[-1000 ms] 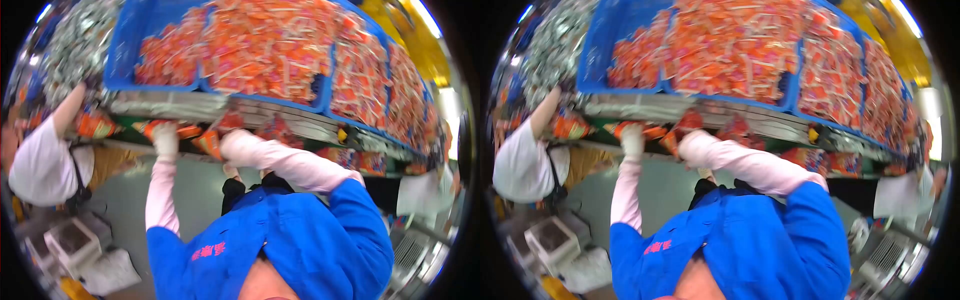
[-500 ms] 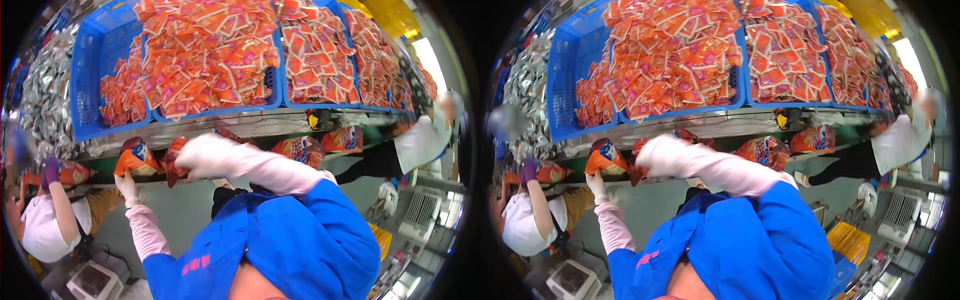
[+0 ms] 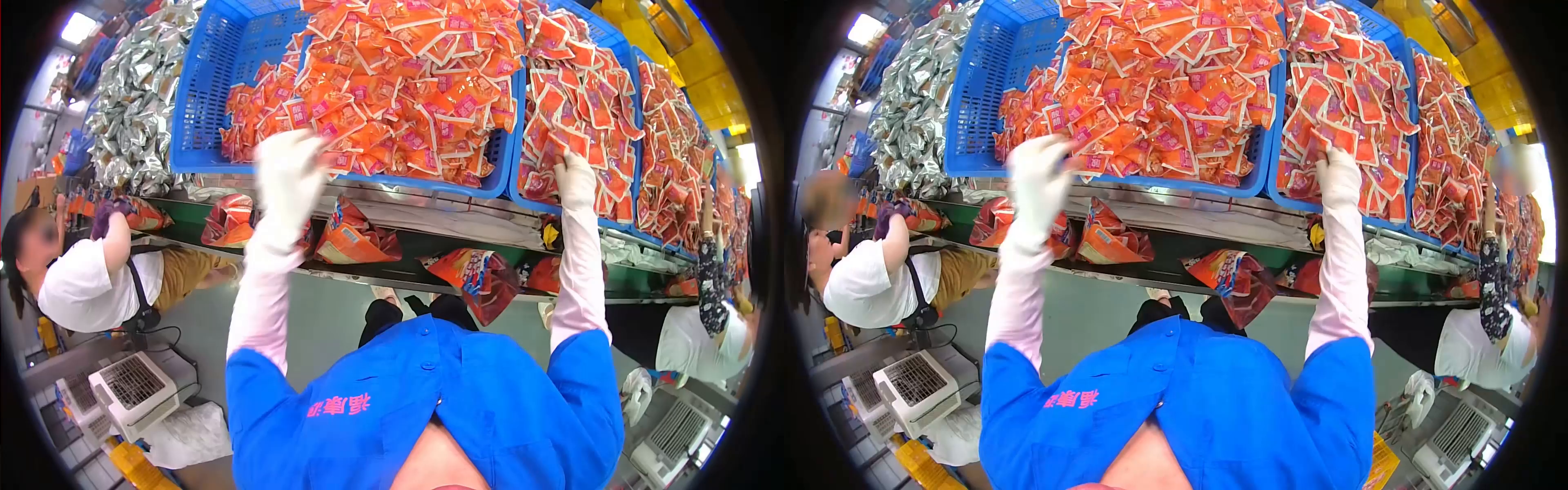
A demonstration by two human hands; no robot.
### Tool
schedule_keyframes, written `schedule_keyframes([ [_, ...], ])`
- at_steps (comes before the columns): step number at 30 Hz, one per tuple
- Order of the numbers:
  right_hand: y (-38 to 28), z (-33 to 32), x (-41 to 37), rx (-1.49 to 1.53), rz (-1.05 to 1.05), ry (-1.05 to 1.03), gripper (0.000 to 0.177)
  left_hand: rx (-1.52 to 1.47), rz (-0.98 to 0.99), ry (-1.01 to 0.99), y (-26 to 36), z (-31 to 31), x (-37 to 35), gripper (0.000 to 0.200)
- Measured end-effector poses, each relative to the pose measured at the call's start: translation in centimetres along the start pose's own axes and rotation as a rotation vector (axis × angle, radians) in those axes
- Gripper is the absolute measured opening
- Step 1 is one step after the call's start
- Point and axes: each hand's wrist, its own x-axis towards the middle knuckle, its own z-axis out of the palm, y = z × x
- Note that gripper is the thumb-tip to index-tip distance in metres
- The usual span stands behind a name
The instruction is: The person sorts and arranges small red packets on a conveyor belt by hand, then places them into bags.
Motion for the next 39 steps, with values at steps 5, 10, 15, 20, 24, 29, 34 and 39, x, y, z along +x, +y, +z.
schedule_keyframes([
  [5,-9.4,-8.0,-0.7,1.334,0.295,-0.092,0.02,0.202,0.014,-0.206,0.6,7.3,2.7,0.016],
  [10,-21.9,-10.9,0.1,1.678,-0.157,-0.496,0.011,-0.801,-0.438,-0.173,5.8,0.2,1.1,0.013],
  [15,-28.0,-9.9,-0.6,1.85,-0.106,-0.685,0.011,-0.793,-0.451,-0.207,3.6,-3.5,-5.9,0.022],
  [20,-31.8,-10.0,-0.2,1.868,0.035,-0.486,0.016,0.154,0.224,-0.432,0.7,-2.8,-12.5,0.009],
  [24,-38.3,-10.1,-2.7,2.013,-0.131,-0.469,0.015,-0.017,0.191,-0.261,0.6,-6.0,-12.5,0.006],
  [29,-39.3,-6.2,-5.2,1.041,-0.859,-0.479,0.013,-0.03,0.101,-0.215,-1.6,-5.3,-16.8,0.014],
  [34,-48.1,-7.3,-3.8,0.159,-0.893,-1.177,0.015,-0.126,0.143,-0.077,0.1,-6.4,-15.6,0.011],
  [39,-49.6,-6.3,-1.4,0.071,-0.761,-1.334,0.021,-0.117,0.179,-0.116,0.8,-3.7,-18.0,0.01],
])
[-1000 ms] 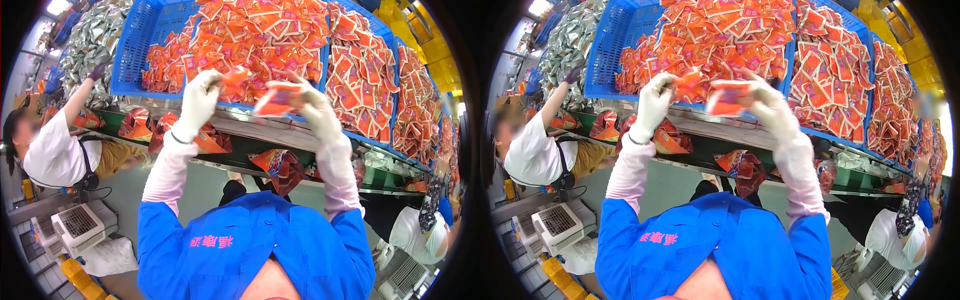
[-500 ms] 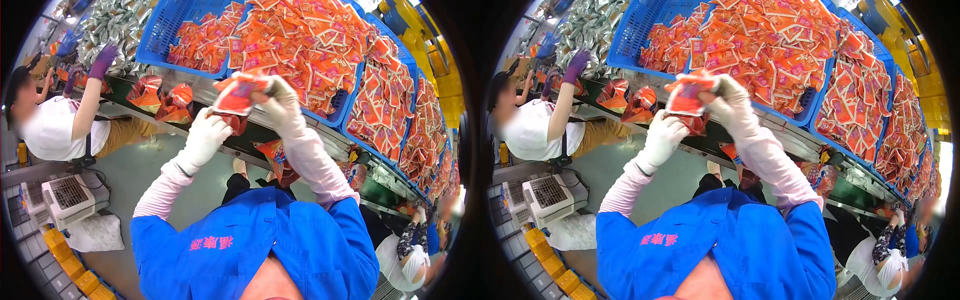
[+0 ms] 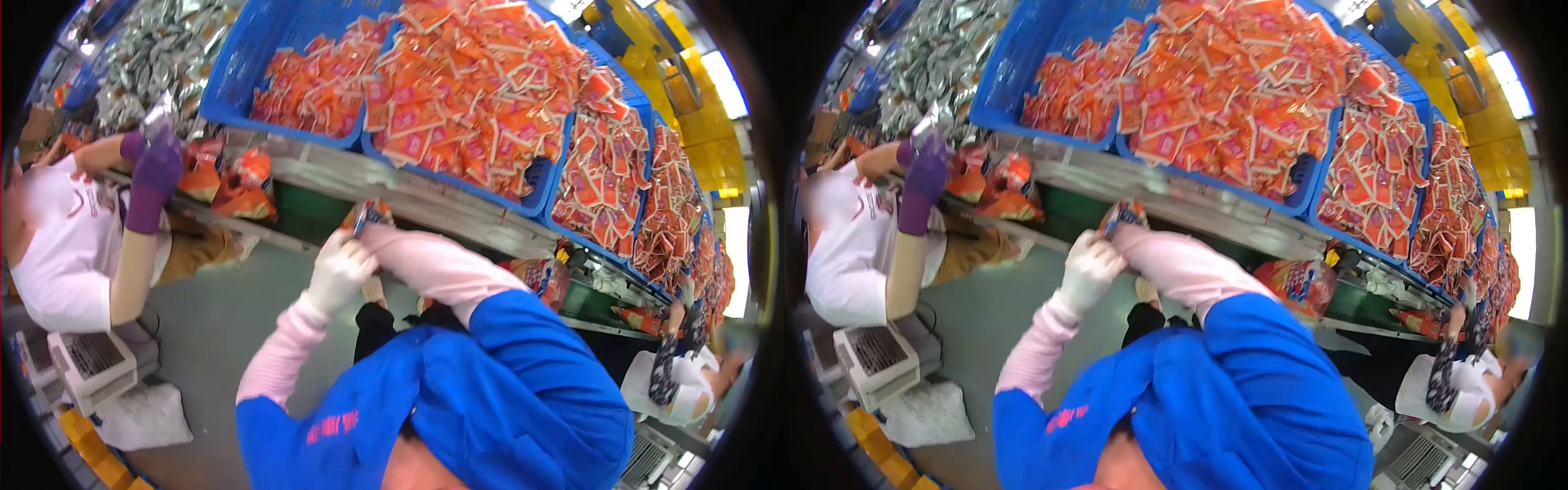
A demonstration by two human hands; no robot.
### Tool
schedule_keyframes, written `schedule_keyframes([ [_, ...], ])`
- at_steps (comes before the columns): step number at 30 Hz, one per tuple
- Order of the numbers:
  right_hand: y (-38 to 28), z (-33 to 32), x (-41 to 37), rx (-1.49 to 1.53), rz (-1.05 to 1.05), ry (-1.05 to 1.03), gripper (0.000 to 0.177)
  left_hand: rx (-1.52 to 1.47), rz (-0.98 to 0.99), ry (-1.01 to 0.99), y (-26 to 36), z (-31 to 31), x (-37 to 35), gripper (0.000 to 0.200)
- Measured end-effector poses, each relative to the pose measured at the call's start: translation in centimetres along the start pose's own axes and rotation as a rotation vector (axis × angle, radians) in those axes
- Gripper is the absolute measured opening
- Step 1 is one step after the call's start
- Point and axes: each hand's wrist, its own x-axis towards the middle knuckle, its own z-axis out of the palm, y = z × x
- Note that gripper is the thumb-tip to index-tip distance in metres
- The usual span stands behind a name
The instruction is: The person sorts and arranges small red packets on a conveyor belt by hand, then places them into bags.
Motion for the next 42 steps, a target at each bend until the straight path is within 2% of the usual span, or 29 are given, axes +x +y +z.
schedule_keyframes([
  [6,0.1,1.9,-4.0,0.191,-0.225,0.248,0.03,0.032,-0.162,-0.254,-2.0,-4.5,1.1,0.021],
  [7,1.7,0.3,-10.9,0.324,-0.264,0.409,0.029,-0.031,-0.233,-0.327,-1.9,-5.5,2.1,0.027],
  [8,4.2,0.1,-14.8,0.496,-0.083,0.52,0.031,-0.112,-0.233,-0.235,-1.8,-5.8,3.8,0.026],
  [9,9.0,2.1,-16.6,0.483,-0.049,0.885,0.028,-0.121,-0.219,-0.15,-2.1,-5.6,5.8,0.026],
  [11,21.7,6.1,-18.6,0.36,0.426,1.292,0.027,-0.118,-0.21,-0.015,-3.1,-3.5,10.0,0.024],
  [12,28.6,8.4,-19.6,0.342,0.665,1.346,0.038,-0.103,-0.214,0.039,-4.1,-1.8,12.6,0.022],
  [13,35.6,12.0,-20.2,0.023,0.815,1.359,0.061,-0.042,-0.228,0.106,-5.4,0.6,15.3,0.023],
  [14,38.5,13.5,-20.2,0.165,1.071,1.134,0.084,0.02,-0.246,0.175,-6.7,3.4,17.7,0.025],
  [15,41.9,15.1,-18.9,0.404,1.071,0.976,0.094,0.142,-0.301,0.182,-7.7,6.9,19.5,0.025],
  [16,39.3,15.9,-18.7,0.076,1.074,1.01,0.086,0.265,-0.356,0.193,-8.9,9.3,21.1,0.025],
  [17,41.3,16.4,-17.5,0.048,1.062,1.026,0.079,0.277,-0.358,0.198,-9.7,9.7,22.5,0.025],
  [19,44.3,18.1,-16.0,0.152,0.988,1.069,0.052,0.104,-0.573,-0.155,-10.8,10.3,23.5,0.02],
  [20,45.2,18.7,-16.5,0.197,0.891,1.15,0.047,-0.089,-0.606,-0.084,-11.7,10.3,23.4,0.01],
  [22,45.4,19.0,-19.4,0.316,0.723,1.207,0.047,-0.26,-0.428,0.234,-11.9,8.3,22.2,0.008],
  [23,47.0,19.7,-20.9,0.496,0.637,1.221,0.047,-0.511,-0.45,0.354,-11.3,6.9,21.3,0.012],
  [24,48.0,20.4,-22.0,0.677,0.548,1.217,0.048,-0.863,-0.578,0.3,-9.4,3.5,19.9,0.015],
  [26,38.6,16.8,-25.1,0.894,0.373,1.635,0.042,-0.762,-0.543,0.317,-5.1,-2.7,16.5,0.012],
  [27,33.8,14.5,-25.9,1.142,0.24,1.511,0.036,-0.822,-0.791,0.286,-2.3,-5.3,14.8,0.013],
  [28,28.5,11.6,-26.4,1.372,0.1,1.372,0.031,-0.551,-0.655,0.31,-1.9,-4.9,12.3,0.014],
  [29,20.3,8.2,-26.5,1.509,-0.074,1.244,0.022,-0.936,-0.854,0.399,1.2,-4.8,11.4,0.016],
  [30,20.0,8.5,-21.8,1.103,-0.51,1.158,0.018,-1.038,-0.925,0.397,3.0,-4.0,10.2,0.017],
  [31,15.3,7.8,-19.9,1.225,-0.325,0.941,0.016,-0.844,-0.958,0.32,4.5,-3.4,9.2,0.017],
  [32,10.6,7.1,-17.2,1.344,-0.684,0.931,0.022,-1.02,-1.062,0.32,5.7,-2.4,8.0,0.017],
  [34,6.7,6.6,-12.2,1.004,-0.823,0.916,0.025,-1.071,-1.068,0.518,7.0,-1.4,7.0,0.019],
  [36,4.9,5.6,-11.4,1.148,-0.659,0.444,0.024,-1.214,-1.179,0.582,5.1,-2.6,3.9,0.02],
  [37,3.5,4.8,-11.6,0.931,-0.705,0.483,0.022,-1.192,-1.068,0.601,4.7,-3.3,2.9,0.018],
  [40,0.3,3.5,-9.9,0.682,-0.696,0.582,0.023,-1.178,-1.135,0.51,2.1,-5.0,-0.8,0.016],
  [41,-0.3,2.8,-8.9,0.949,-0.536,0.494,0.022,-1.026,-1.14,0.39,0.6,-5.5,-2.3,0.024],
  [42,-0.1,2.3,-6.5,1.196,-0.57,0.484,0.02,-1.022,-1.144,0.406,-0.1,-6.1,-3.5,0.024],
])
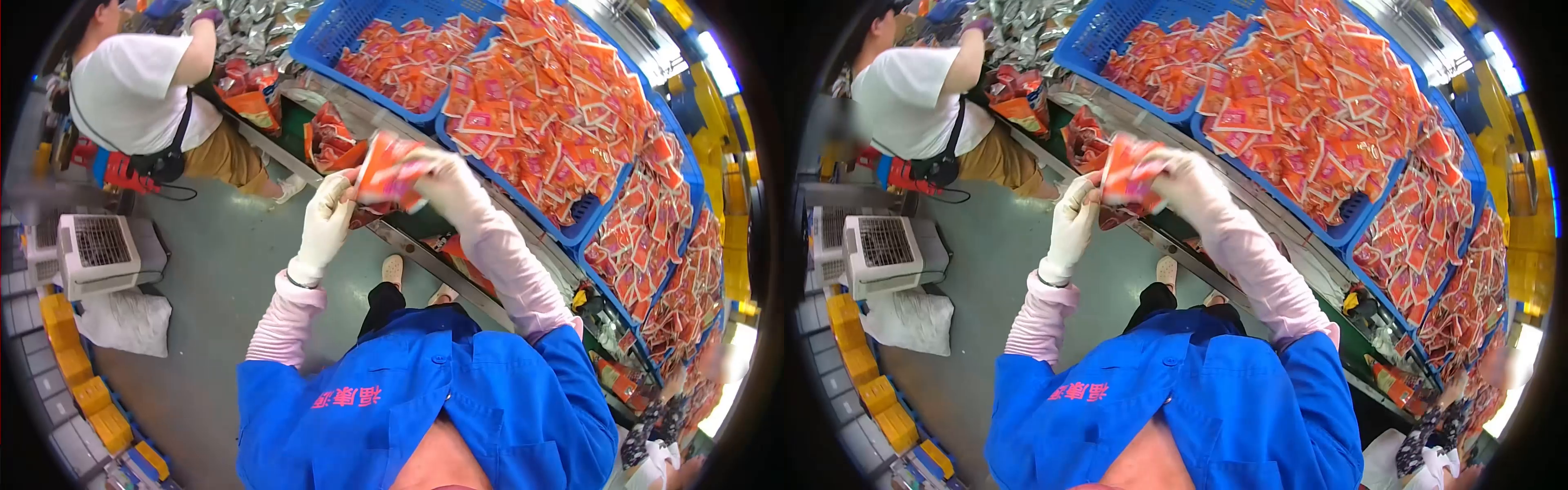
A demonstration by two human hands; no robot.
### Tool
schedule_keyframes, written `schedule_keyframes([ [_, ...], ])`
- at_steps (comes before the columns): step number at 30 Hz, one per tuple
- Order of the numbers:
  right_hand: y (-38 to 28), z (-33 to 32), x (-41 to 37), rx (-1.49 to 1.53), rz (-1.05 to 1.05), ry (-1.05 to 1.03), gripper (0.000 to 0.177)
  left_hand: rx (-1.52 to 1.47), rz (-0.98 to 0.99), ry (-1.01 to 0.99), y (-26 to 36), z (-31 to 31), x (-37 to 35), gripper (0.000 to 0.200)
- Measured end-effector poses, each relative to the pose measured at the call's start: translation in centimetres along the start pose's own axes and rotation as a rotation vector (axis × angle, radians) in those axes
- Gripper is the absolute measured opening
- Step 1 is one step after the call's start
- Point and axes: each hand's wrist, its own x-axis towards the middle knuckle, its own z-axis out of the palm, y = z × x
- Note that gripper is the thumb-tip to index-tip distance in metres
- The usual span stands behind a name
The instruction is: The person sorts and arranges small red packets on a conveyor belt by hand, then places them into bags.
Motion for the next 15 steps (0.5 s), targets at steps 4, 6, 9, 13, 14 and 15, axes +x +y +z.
schedule_keyframes([
  [4,0.9,0.4,4.9,-0.169,-0.302,-0.128,0.026,1.156,0.628,-0.17,1.4,-2.8,0.1,0.051],
  [6,0.1,2.2,6.0,-0.57,-0.001,-0.212,0.026,1.428,0.551,-0.065,-0.3,-4.1,1.0,0.046],
  [9,3.4,2.6,9.9,-1.129,-0.156,-0.376,0.022,1.392,0.785,-0.122,-0.7,-5.4,2.3,0.027],
  [13,-1.8,8.2,9.2,-1.577,0.033,-0.717,0.025,1.135,0.941,-0.113,0.2,-3.0,2.1,0.012],
  [14,-1.6,8.6,9.3,-1.577,0.061,-0.689,0.025,1.073,0.966,-0.101,0.9,-2.0,1.7,0.009],
  [15,-1.1,8.8,9.5,-1.525,0.142,-0.647,0.024,1.112,0.968,-0.105,0.6,-1.7,1.7,0.01],
])
